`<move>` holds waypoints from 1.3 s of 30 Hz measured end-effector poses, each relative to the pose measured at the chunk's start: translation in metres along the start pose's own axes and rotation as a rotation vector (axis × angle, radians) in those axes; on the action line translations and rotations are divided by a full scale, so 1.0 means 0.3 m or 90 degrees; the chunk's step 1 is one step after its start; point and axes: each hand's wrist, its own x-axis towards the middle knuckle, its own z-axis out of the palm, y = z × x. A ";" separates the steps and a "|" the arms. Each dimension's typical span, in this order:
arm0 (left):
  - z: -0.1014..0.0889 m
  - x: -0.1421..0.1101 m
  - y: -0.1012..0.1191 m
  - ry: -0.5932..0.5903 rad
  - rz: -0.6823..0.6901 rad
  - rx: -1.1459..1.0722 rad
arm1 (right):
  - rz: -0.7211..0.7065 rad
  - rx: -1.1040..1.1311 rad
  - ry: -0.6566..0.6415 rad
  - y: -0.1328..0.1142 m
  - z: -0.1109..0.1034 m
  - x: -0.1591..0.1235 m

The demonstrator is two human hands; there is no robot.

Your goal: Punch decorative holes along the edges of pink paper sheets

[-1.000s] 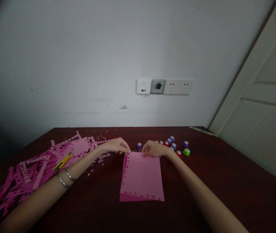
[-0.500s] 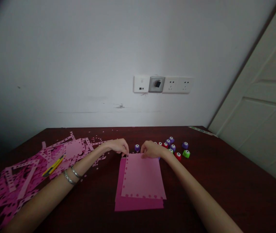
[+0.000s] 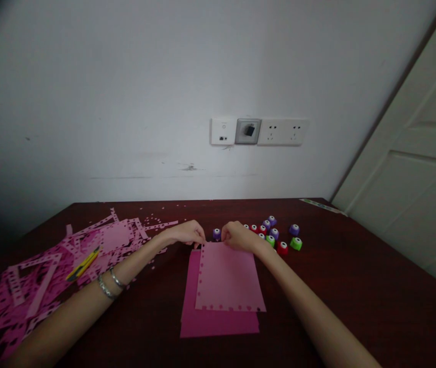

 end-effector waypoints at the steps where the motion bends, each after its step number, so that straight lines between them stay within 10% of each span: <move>1: -0.002 0.000 -0.002 0.005 -0.005 0.001 | -0.002 -0.001 0.005 0.008 0.002 0.003; 39: 0.060 0.054 -0.023 0.165 0.038 0.092 | 0.100 -0.176 0.067 0.022 0.006 -0.010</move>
